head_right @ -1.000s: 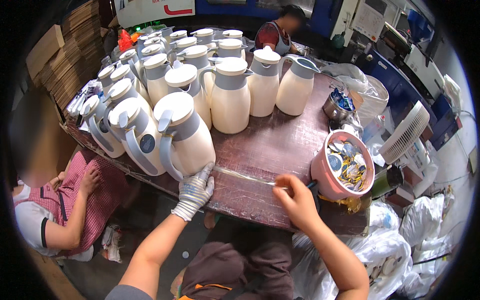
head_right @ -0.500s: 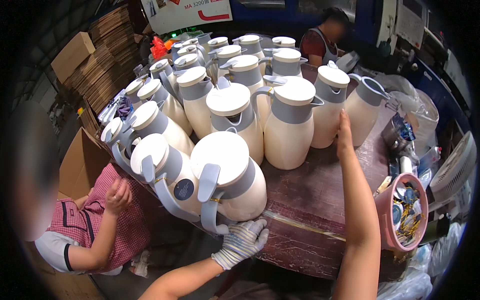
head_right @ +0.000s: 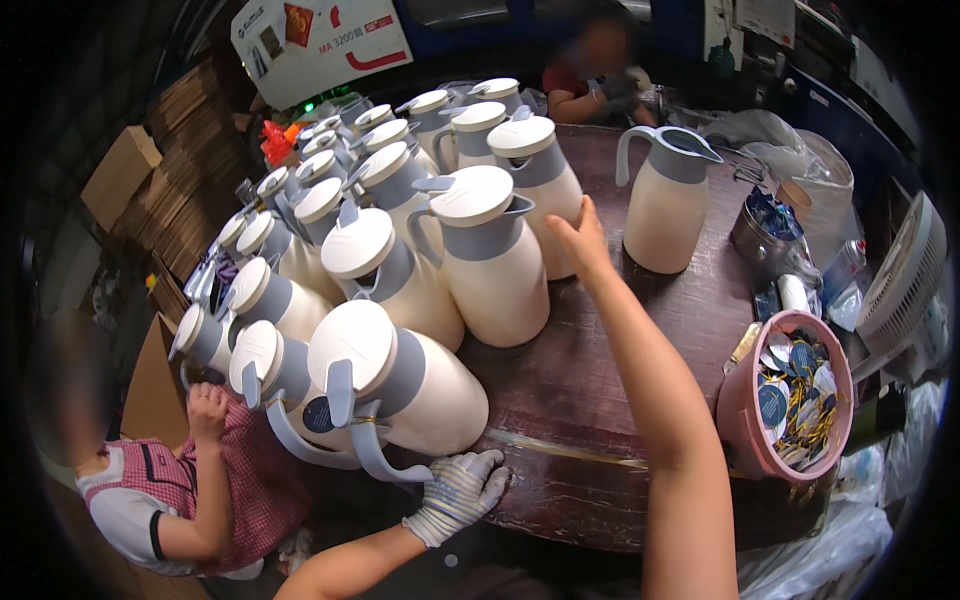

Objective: The person assembles white kettles by inserting a white cap into the spout and securing it with a rubber band. They handle each kettle one at a time, placing the finished units on a table. Another worker is visible in the background packaging similar kettles.

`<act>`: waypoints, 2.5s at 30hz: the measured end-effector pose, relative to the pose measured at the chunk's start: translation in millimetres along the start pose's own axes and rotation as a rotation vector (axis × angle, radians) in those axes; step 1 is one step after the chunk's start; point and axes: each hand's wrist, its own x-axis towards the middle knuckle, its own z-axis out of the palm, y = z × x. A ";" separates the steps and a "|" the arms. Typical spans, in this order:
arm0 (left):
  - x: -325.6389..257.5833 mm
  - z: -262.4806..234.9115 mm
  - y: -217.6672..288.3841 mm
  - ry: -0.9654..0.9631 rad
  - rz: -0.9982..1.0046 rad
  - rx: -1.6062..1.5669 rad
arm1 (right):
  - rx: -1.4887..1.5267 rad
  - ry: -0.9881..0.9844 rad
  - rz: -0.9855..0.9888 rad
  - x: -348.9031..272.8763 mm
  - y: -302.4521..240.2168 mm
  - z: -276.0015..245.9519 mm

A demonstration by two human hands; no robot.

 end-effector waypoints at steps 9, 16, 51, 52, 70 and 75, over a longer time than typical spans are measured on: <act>-7.2 -0.4 -3.6 0.019 0.006 0.021 | -0.732 0.008 -0.012 -10.9 -41.5 -10.3; -7.2 -3.1 5.1 -0.006 -0.004 -0.030 | -1.545 0.291 -0.301 8.3 -142.5 -108.7; -153.0 -74.9 181.0 -0.470 -0.333 -0.889 | -0.586 0.277 0.476 -670.6 -19.7 -263.7; -151.1 -66.9 185.3 -0.501 -0.276 -0.927 | -0.378 0.075 0.655 -680.8 19.9 -231.5; -156.8 -55.0 187.3 -0.569 -0.370 -0.967 | -1.809 0.316 0.688 -644.1 1.9 -518.4; -159.9 -54.4 185.1 -0.533 -0.440 -0.984 | -1.625 0.202 1.084 -607.5 -23.7 -484.6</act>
